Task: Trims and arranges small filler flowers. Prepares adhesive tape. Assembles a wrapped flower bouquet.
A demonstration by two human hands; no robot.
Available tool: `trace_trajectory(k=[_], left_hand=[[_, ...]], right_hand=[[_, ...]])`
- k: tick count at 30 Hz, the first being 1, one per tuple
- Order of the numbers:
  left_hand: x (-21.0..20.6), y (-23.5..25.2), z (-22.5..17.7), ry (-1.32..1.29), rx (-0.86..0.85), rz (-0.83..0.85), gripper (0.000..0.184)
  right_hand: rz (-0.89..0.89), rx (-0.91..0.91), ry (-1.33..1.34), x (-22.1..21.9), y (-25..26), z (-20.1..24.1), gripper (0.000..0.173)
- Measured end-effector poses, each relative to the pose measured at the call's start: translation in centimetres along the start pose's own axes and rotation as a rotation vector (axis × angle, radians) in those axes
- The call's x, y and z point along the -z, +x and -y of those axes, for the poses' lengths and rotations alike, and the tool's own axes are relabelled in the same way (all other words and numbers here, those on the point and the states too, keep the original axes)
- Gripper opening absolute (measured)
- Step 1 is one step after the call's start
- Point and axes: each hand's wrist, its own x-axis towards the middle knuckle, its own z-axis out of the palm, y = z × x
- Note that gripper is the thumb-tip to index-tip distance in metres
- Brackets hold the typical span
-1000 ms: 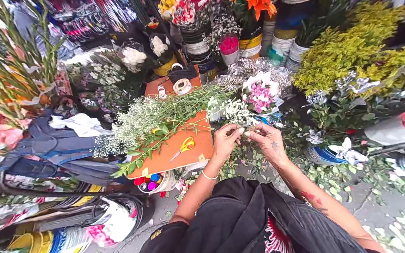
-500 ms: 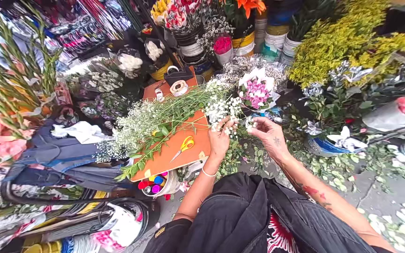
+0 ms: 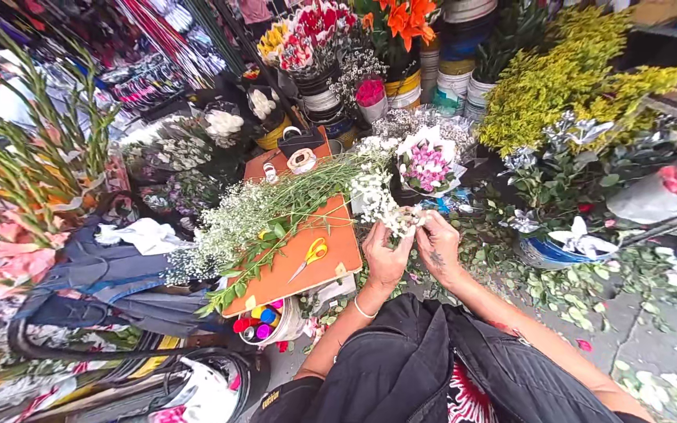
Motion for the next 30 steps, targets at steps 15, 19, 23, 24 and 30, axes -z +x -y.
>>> trace_trajectory(k=[15,19,23,24,30], left_hand=[[2.1,2.6,0.2,0.065,0.078,-0.168,0.016],[2.2,2.8,0.0,0.000,0.084,-0.106,0.017],[2.2,2.4,0.1,-0.006,0.002,-0.191,0.012],[2.6,2.7,0.0,0.008,-0.035,-0.219,0.012],[2.1,3.3,1.3,0.203,-0.034,-0.163,0.024]], right_hand=[[0.278,-0.444,0.719,-0.7,-0.4,0.9,0.019],[0.147,-0.544,0.691,-0.7,0.0,0.9,0.014],[-0.111,-1.148,0.805,-0.1,1.6,-2.1,0.012],[-0.183,-1.230,0.787,0.1,1.5,-4.1,0.012],[0.114,-0.425,0.646,1.2,1.0,-1.4,0.015]])
